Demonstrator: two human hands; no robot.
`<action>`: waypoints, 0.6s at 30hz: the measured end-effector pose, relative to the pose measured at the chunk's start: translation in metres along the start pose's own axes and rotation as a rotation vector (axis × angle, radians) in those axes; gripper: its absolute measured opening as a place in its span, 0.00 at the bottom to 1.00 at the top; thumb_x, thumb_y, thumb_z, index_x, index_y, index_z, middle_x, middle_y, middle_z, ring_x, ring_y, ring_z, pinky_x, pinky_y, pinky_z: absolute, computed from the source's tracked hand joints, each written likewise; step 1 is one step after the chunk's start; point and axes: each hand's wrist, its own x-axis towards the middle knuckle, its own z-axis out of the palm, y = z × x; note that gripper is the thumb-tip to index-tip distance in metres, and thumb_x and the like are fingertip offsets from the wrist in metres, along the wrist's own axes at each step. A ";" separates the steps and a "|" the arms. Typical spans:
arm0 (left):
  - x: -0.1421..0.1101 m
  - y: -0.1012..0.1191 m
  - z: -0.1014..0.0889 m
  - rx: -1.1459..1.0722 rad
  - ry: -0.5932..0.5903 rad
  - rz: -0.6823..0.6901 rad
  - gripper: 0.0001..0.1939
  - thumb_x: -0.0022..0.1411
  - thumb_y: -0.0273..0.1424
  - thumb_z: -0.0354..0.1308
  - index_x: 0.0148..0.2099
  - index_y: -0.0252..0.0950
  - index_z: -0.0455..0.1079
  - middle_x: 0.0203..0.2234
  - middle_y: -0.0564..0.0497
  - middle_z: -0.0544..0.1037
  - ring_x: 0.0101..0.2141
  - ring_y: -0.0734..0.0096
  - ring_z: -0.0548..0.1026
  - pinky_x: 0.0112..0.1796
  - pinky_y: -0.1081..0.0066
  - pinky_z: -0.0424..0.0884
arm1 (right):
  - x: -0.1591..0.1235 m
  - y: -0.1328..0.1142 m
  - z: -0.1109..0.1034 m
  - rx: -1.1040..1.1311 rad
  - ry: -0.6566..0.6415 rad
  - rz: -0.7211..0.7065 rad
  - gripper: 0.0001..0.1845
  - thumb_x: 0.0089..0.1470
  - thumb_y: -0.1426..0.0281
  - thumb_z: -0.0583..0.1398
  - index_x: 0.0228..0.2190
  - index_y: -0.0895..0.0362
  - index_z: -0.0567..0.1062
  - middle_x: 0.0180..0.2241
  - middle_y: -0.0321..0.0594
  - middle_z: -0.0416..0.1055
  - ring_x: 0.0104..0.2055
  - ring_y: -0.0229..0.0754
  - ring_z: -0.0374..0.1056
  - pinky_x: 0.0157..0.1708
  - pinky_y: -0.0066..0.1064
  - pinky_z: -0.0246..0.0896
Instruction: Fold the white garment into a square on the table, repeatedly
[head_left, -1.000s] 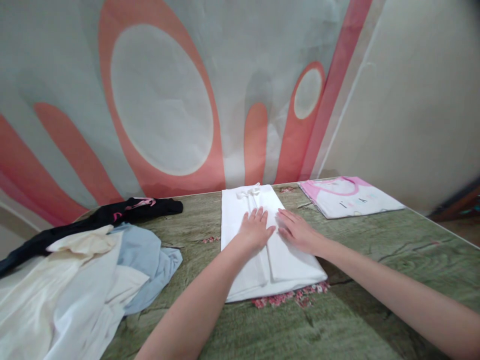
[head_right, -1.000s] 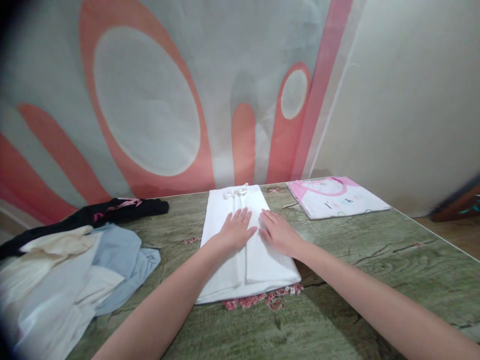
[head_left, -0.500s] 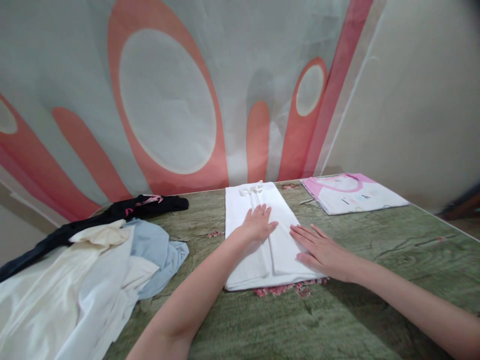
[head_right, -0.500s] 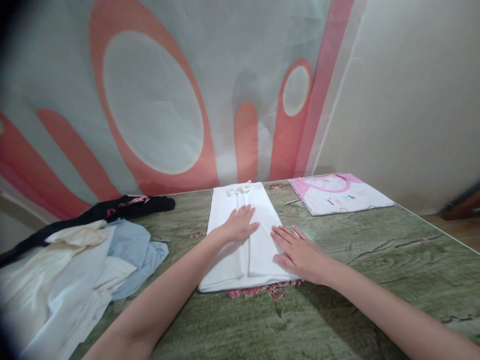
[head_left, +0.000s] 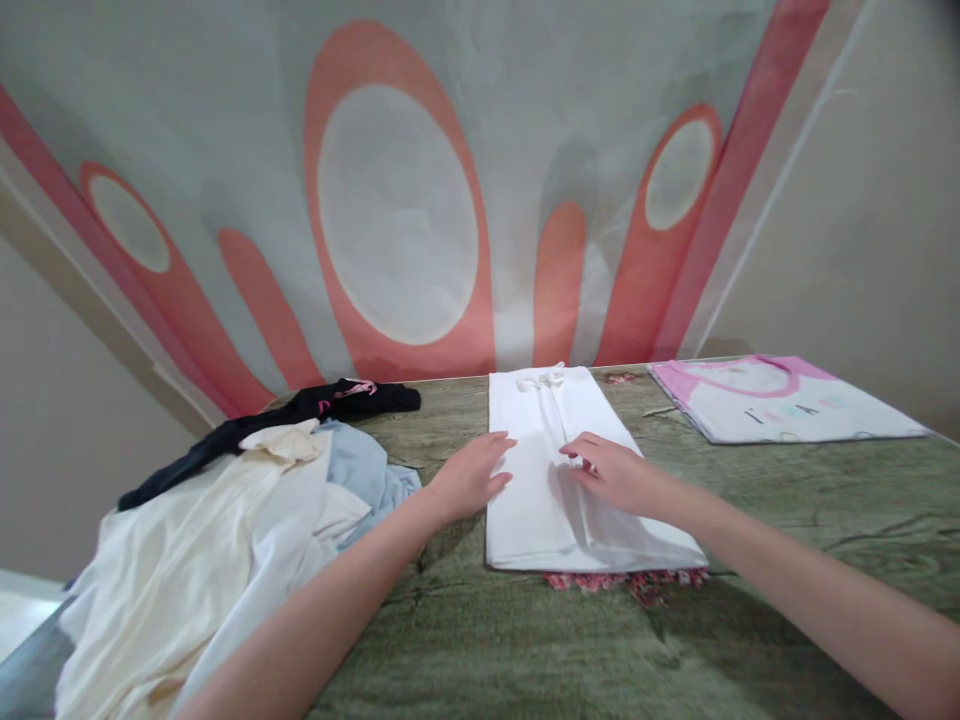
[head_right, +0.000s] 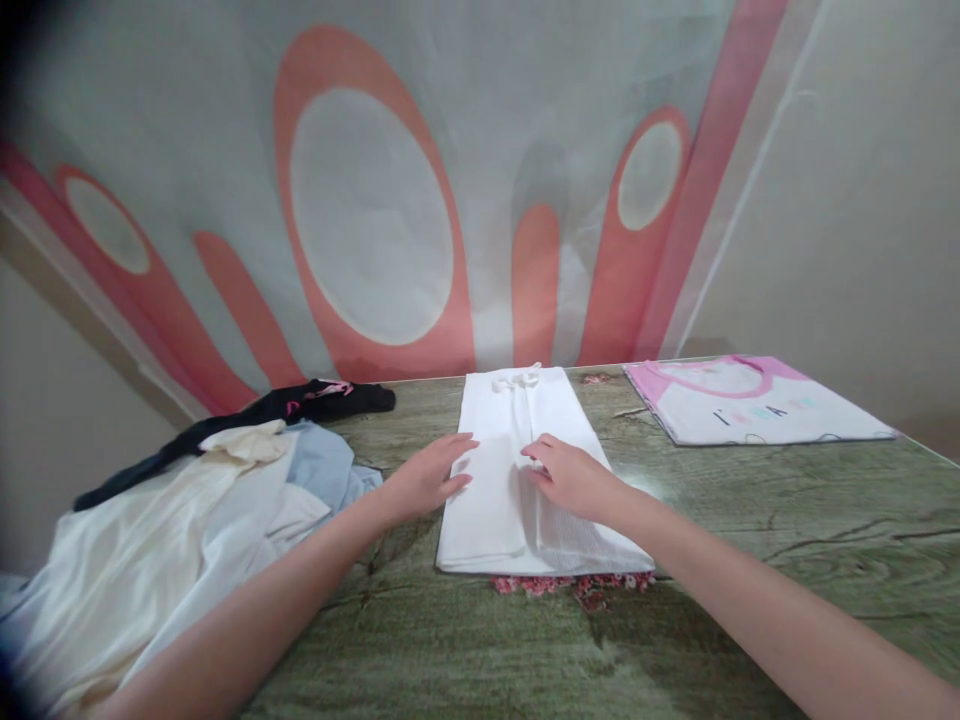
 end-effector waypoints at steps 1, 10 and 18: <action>-0.004 -0.001 0.001 -0.013 0.032 -0.026 0.23 0.58 0.28 0.53 0.56 0.33 0.59 0.56 0.42 0.62 0.56 0.63 0.58 0.57 0.63 0.53 | 0.006 0.000 0.001 0.010 0.007 0.049 0.16 0.53 0.72 0.53 0.44 0.59 0.69 0.38 0.44 0.69 0.35 0.41 0.67 0.38 0.32 0.60; -0.052 0.035 0.004 -0.167 0.109 -0.085 0.24 0.57 0.35 0.57 0.55 0.35 0.59 0.54 0.41 0.61 0.55 0.60 0.59 0.55 0.60 0.57 | -0.008 -0.025 0.017 0.109 -0.113 0.194 0.20 0.52 0.63 0.55 0.47 0.55 0.65 0.23 0.34 0.69 0.25 0.39 0.64 0.26 0.28 0.51; -0.049 0.022 0.015 -0.387 0.271 -0.107 0.10 0.62 0.28 0.50 0.47 0.36 0.63 0.48 0.44 0.66 0.50 0.66 0.64 0.43 0.68 0.68 | -0.013 -0.039 0.029 0.172 -0.096 0.214 0.22 0.48 0.70 0.56 0.47 0.56 0.65 0.23 0.34 0.68 0.26 0.38 0.64 0.27 0.28 0.51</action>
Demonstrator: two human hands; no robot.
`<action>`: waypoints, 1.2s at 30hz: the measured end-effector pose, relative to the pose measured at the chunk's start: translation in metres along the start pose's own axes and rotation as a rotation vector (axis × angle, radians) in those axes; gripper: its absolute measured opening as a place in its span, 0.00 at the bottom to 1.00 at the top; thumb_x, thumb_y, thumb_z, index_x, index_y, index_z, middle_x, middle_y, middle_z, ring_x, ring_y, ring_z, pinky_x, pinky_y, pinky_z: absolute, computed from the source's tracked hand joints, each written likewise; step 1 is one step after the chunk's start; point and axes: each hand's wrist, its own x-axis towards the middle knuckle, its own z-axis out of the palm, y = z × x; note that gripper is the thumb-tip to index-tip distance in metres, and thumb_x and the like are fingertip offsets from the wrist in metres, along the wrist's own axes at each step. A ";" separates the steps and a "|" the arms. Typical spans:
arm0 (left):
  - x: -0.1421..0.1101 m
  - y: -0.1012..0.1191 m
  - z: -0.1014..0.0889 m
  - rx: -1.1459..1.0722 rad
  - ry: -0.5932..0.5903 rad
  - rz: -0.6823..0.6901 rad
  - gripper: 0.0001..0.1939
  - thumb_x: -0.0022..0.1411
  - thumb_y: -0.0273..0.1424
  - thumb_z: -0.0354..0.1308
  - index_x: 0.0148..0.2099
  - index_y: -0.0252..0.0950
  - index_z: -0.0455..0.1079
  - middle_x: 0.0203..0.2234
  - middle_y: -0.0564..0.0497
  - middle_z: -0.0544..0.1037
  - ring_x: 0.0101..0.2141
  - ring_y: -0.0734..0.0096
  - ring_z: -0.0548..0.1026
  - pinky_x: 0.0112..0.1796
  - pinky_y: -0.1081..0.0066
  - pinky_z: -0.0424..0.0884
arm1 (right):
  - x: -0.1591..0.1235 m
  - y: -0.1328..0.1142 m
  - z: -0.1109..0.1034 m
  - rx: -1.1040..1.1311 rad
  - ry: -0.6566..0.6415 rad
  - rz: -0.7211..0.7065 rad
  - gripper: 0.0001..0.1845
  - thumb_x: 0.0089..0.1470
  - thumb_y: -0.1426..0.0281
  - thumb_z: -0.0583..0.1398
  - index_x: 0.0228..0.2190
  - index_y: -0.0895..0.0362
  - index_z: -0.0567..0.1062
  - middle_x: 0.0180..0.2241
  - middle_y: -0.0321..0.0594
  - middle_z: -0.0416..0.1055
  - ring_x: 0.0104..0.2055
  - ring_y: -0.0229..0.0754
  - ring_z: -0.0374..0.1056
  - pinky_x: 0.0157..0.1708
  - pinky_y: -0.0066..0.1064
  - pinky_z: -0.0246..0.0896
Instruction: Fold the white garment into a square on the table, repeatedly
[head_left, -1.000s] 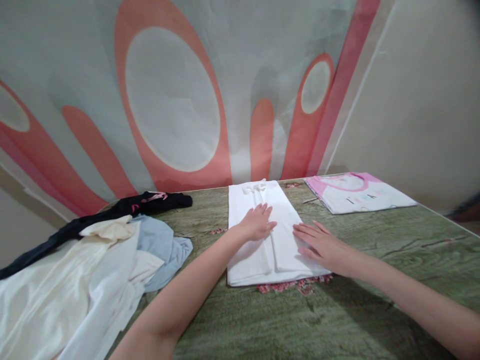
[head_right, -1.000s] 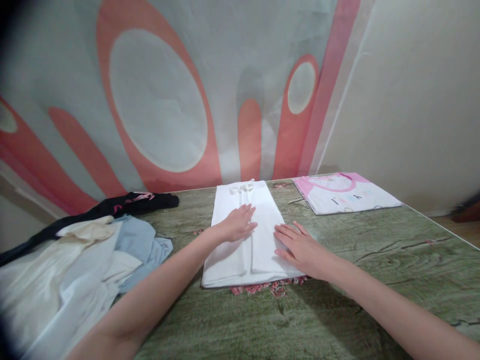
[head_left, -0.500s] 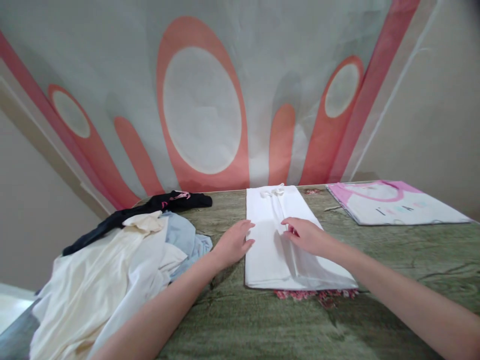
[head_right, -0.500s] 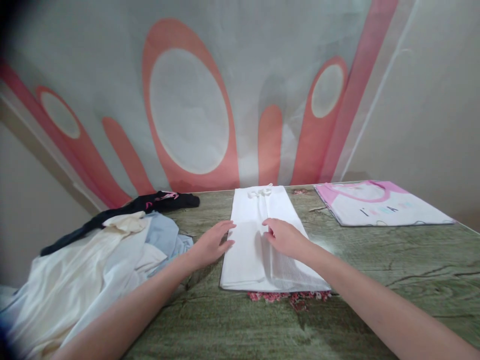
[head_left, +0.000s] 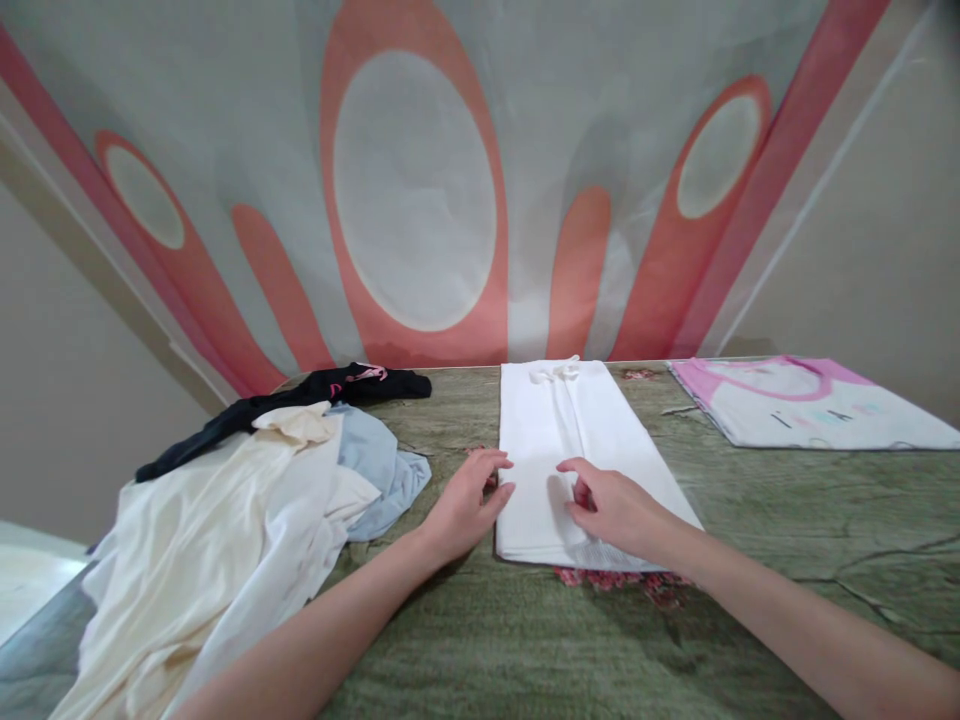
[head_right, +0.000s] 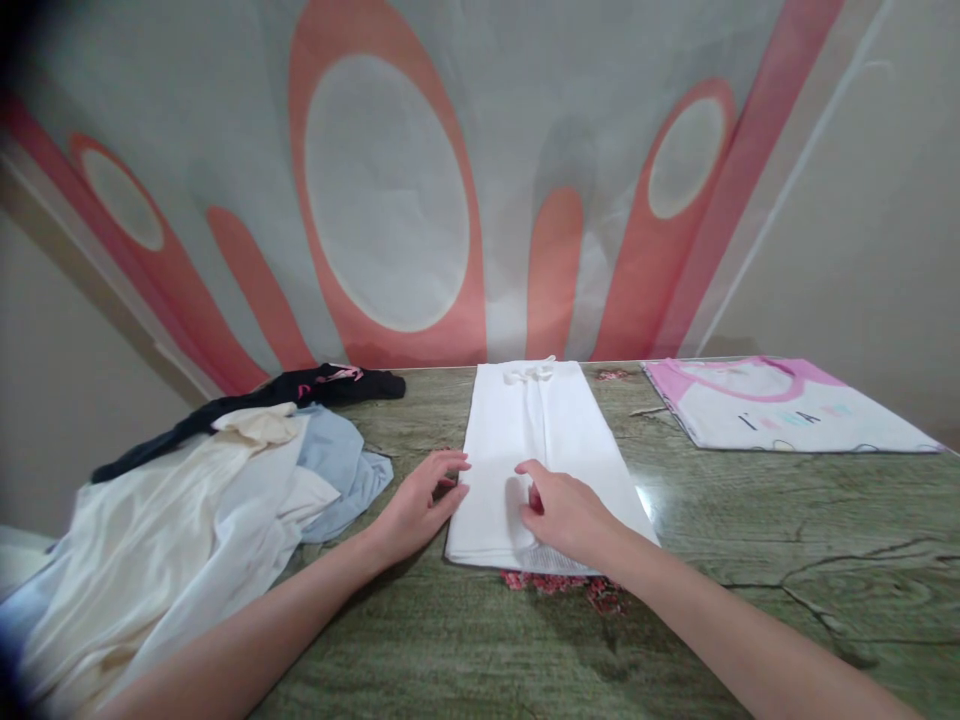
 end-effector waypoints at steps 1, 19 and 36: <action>0.001 -0.002 0.000 -0.013 0.012 -0.003 0.10 0.62 0.28 0.50 0.46 0.36 0.63 0.48 0.44 0.66 0.49 0.66 0.64 0.42 0.68 0.69 | 0.001 0.001 0.001 0.022 0.007 -0.005 0.21 0.48 0.71 0.55 0.47 0.56 0.65 0.23 0.33 0.67 0.26 0.38 0.63 0.27 0.28 0.51; -0.016 0.031 -0.003 0.186 -0.201 0.142 0.18 0.49 0.29 0.58 0.44 0.36 0.62 0.39 0.46 0.65 0.40 0.63 0.64 0.42 0.66 0.64 | -0.004 0.007 -0.006 0.575 -0.083 0.094 0.06 0.52 0.67 0.52 0.33 0.56 0.65 0.21 0.29 0.62 0.16 0.32 0.61 0.15 0.23 0.54; -0.027 0.049 -0.001 0.297 -0.285 -0.108 0.07 0.53 0.25 0.50 0.37 0.36 0.60 0.31 0.52 0.66 0.30 0.71 0.65 0.31 0.73 0.62 | -0.005 -0.002 -0.016 0.505 -0.143 0.246 0.06 0.46 0.72 0.52 0.30 0.57 0.66 0.15 0.28 0.62 0.15 0.32 0.60 0.14 0.22 0.51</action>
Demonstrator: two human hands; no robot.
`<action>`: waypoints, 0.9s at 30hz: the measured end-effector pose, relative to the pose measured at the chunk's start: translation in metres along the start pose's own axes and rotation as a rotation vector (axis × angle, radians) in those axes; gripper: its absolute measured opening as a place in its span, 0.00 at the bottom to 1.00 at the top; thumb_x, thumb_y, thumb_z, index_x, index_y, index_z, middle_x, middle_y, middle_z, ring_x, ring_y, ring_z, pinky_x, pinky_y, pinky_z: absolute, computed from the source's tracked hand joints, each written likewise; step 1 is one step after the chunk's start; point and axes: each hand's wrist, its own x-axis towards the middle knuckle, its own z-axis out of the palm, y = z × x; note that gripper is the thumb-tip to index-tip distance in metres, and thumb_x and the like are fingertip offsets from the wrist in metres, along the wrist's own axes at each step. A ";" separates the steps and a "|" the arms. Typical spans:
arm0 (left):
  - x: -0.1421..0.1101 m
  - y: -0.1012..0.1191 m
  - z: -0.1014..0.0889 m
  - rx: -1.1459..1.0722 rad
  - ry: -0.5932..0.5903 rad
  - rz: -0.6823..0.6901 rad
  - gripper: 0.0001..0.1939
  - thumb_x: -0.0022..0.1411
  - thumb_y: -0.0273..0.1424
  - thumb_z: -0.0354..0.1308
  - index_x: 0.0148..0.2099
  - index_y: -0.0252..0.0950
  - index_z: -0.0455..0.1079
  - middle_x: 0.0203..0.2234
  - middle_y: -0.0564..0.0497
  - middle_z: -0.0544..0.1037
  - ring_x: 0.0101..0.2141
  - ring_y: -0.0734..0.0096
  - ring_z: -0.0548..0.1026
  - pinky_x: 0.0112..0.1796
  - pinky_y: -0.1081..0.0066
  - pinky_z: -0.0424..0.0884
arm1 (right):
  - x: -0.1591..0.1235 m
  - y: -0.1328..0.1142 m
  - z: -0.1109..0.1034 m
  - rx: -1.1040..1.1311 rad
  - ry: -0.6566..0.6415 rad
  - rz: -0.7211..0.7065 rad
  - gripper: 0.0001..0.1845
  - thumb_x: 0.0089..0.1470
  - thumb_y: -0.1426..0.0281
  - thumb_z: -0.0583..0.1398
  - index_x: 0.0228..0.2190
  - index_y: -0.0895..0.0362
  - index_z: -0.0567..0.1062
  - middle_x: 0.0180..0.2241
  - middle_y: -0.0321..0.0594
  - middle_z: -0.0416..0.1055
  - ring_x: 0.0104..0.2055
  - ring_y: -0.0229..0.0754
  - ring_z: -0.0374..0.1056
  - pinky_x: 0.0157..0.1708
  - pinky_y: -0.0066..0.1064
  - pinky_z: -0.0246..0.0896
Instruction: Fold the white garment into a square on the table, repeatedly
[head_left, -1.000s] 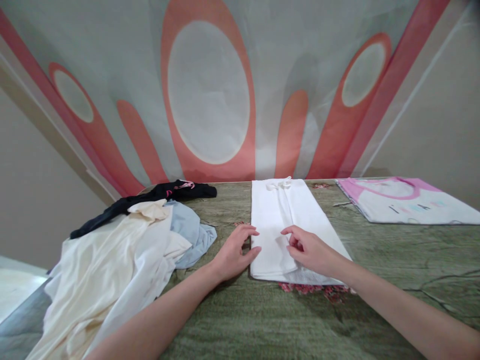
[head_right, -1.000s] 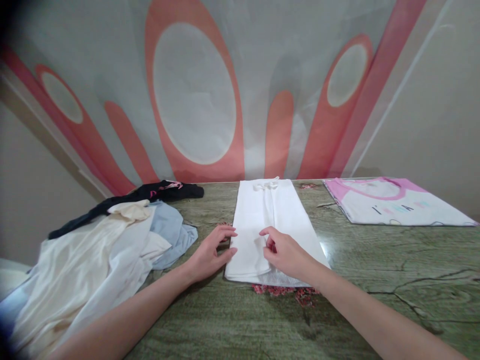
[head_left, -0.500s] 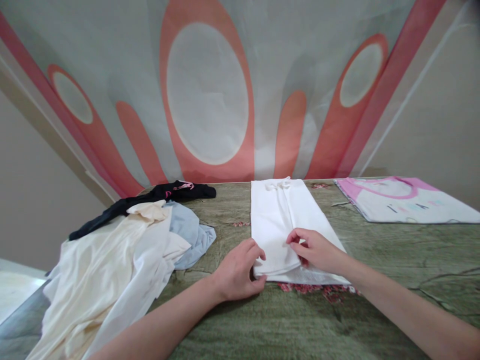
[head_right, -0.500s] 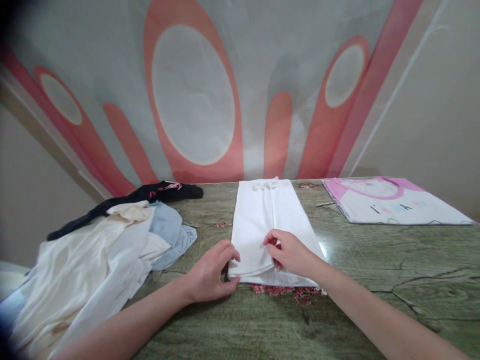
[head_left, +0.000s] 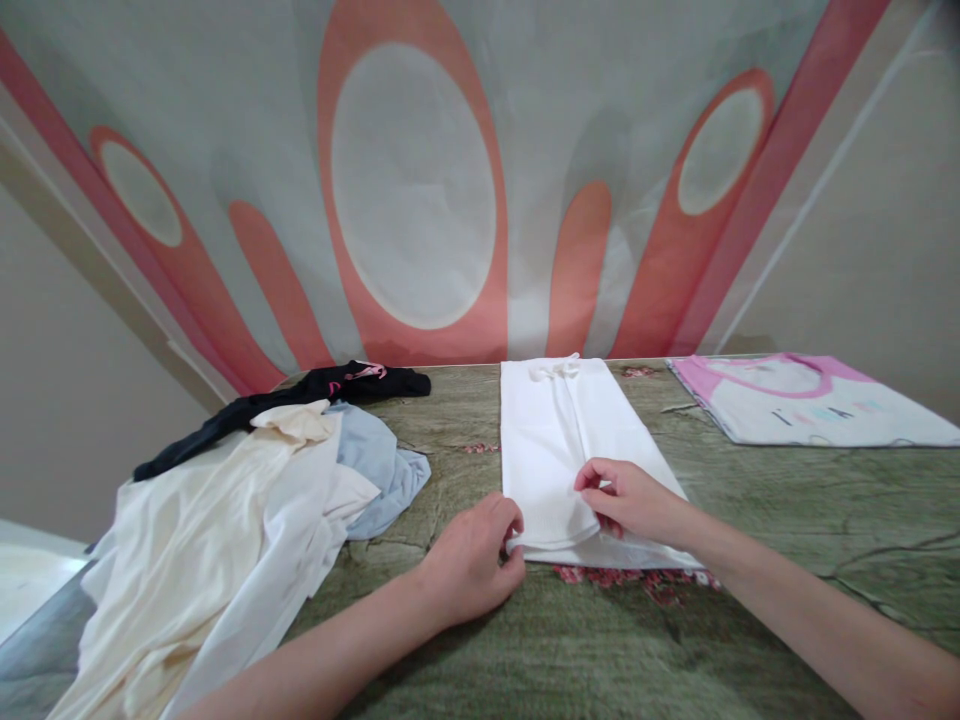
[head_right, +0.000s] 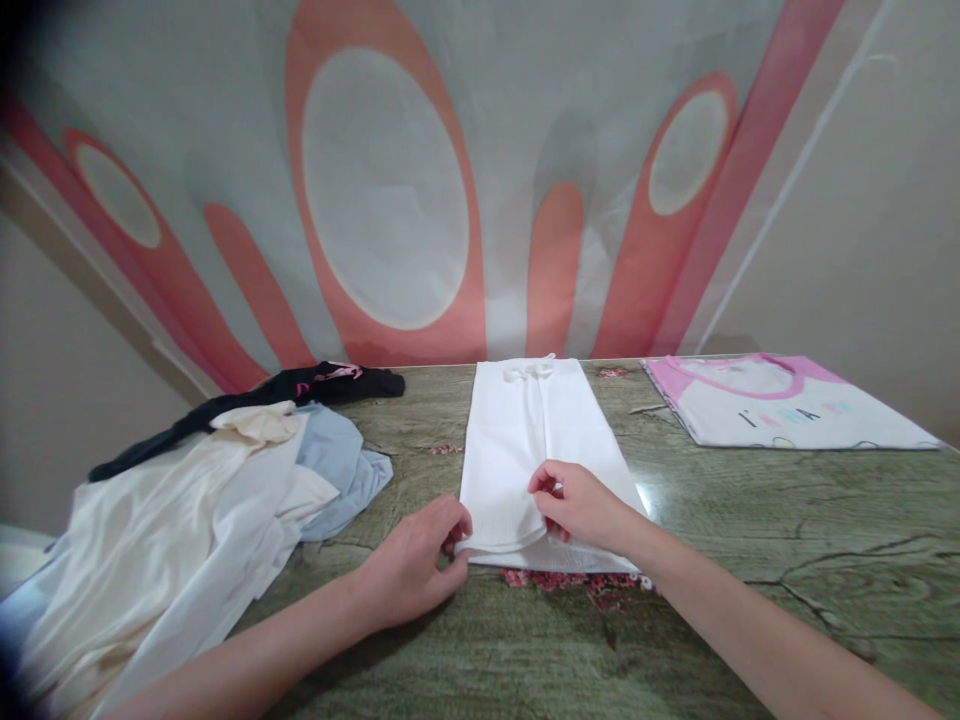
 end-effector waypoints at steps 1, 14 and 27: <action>0.000 0.000 0.000 -0.005 -0.003 -0.010 0.07 0.53 0.25 0.49 0.37 0.36 0.60 0.31 0.52 0.66 0.30 0.71 0.65 0.31 0.74 0.62 | 0.000 0.000 0.000 0.004 0.000 0.000 0.07 0.45 0.72 0.52 0.30 0.57 0.66 0.15 0.28 0.62 0.15 0.32 0.59 0.14 0.22 0.51; -0.006 0.009 0.001 0.196 -0.061 -0.058 0.08 0.55 0.21 0.47 0.37 0.37 0.59 0.34 0.50 0.68 0.31 0.69 0.68 0.33 0.71 0.66 | 0.005 0.018 -0.001 -0.162 -0.014 -0.180 0.08 0.44 0.76 0.52 0.29 0.58 0.69 0.16 0.29 0.61 0.18 0.33 0.58 0.19 0.24 0.50; -0.004 0.022 -0.006 0.428 -0.186 0.022 0.15 0.57 0.23 0.50 0.47 0.39 0.63 0.35 0.48 0.67 0.34 0.65 0.69 0.35 0.66 0.68 | 0.006 0.016 -0.003 -0.230 -0.033 -0.213 0.08 0.42 0.76 0.54 0.28 0.58 0.70 0.19 0.31 0.64 0.21 0.33 0.58 0.21 0.23 0.52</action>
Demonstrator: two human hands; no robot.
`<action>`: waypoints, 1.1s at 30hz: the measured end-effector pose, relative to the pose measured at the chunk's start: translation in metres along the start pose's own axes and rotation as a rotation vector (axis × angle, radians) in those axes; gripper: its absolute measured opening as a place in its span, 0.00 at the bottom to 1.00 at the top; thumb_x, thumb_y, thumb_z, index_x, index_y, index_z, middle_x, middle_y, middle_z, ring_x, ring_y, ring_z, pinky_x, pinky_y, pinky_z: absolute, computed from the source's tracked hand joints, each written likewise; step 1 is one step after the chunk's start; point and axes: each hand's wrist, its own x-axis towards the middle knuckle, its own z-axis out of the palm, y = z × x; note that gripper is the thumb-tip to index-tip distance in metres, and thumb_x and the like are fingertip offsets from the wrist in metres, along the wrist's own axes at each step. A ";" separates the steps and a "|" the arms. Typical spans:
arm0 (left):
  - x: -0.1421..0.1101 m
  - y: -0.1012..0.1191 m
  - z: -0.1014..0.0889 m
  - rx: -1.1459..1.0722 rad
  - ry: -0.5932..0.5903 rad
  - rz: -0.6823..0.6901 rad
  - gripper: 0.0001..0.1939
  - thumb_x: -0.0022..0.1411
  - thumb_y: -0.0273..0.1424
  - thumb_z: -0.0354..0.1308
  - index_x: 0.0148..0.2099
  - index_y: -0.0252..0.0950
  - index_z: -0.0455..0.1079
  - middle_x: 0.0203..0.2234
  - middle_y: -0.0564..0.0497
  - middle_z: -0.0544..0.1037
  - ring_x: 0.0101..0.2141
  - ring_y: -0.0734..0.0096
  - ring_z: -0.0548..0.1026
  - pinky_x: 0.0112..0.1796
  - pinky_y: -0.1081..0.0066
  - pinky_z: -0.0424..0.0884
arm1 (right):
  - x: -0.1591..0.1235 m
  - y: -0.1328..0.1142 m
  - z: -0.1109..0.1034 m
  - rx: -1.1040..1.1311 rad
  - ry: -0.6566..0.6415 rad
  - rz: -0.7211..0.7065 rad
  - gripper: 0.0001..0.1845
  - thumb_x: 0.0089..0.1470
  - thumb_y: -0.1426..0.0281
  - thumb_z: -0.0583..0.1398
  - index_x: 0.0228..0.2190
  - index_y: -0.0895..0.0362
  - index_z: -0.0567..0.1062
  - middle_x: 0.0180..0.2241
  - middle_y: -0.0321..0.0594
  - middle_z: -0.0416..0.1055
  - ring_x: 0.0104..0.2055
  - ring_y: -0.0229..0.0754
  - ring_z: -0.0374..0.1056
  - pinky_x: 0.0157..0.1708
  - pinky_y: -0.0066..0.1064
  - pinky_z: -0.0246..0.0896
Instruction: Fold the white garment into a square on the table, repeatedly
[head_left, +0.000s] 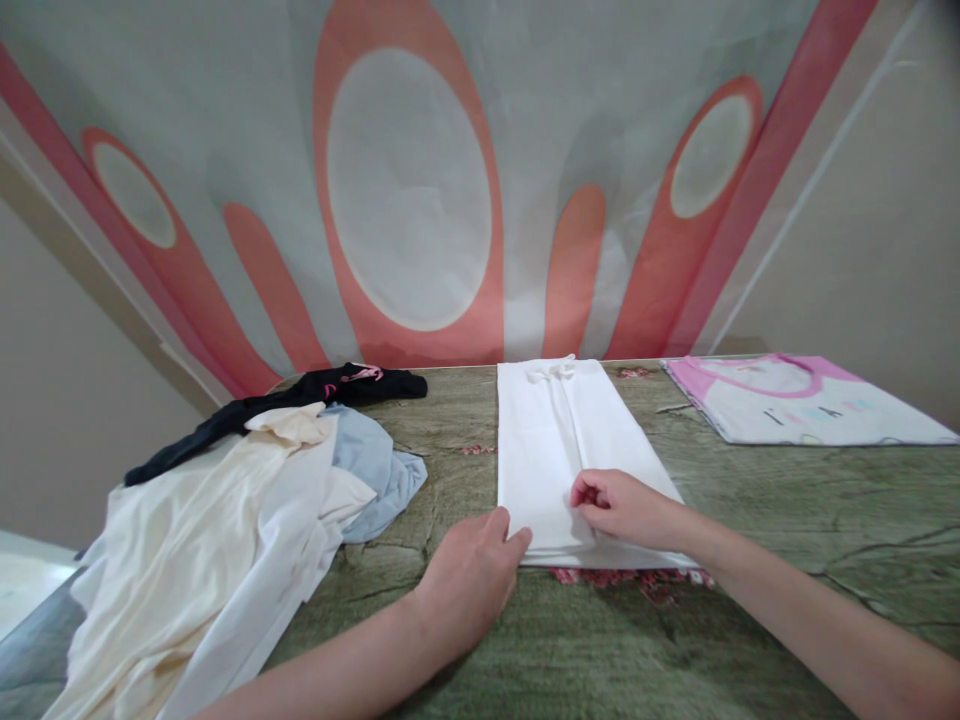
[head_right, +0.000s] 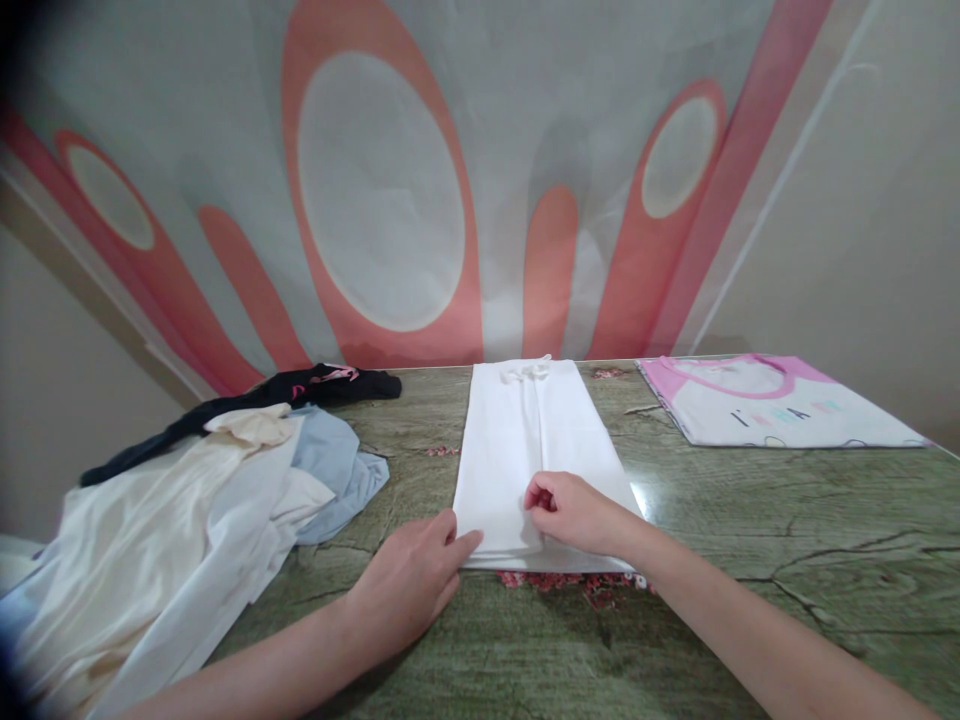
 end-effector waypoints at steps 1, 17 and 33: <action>0.000 0.000 0.000 0.002 0.007 0.010 0.16 0.56 0.23 0.51 0.48 0.39 0.63 0.34 0.47 0.67 0.34 0.64 0.69 0.35 0.65 0.68 | 0.000 -0.001 0.000 -0.001 -0.002 -0.001 0.08 0.42 0.76 0.54 0.28 0.59 0.70 0.19 0.31 0.64 0.21 0.33 0.58 0.21 0.23 0.51; -0.004 -0.004 0.005 0.044 0.044 0.127 0.16 0.60 0.26 0.50 0.51 0.40 0.63 0.32 0.48 0.69 0.32 0.63 0.70 0.33 0.66 0.68 | -0.005 -0.007 0.003 -0.204 0.048 -0.016 0.10 0.41 0.78 0.53 0.28 0.58 0.69 0.23 0.34 0.66 0.25 0.35 0.60 0.25 0.25 0.52; 0.099 -0.097 0.010 -0.173 0.270 0.154 0.19 0.64 0.29 0.42 0.57 0.32 0.59 0.55 0.43 0.63 0.56 0.64 0.59 0.55 0.63 0.55 | 0.031 -0.001 -0.034 -0.203 0.084 -0.017 0.09 0.49 0.70 0.53 0.27 0.58 0.73 0.25 0.37 0.72 0.28 0.38 0.65 0.27 0.27 0.56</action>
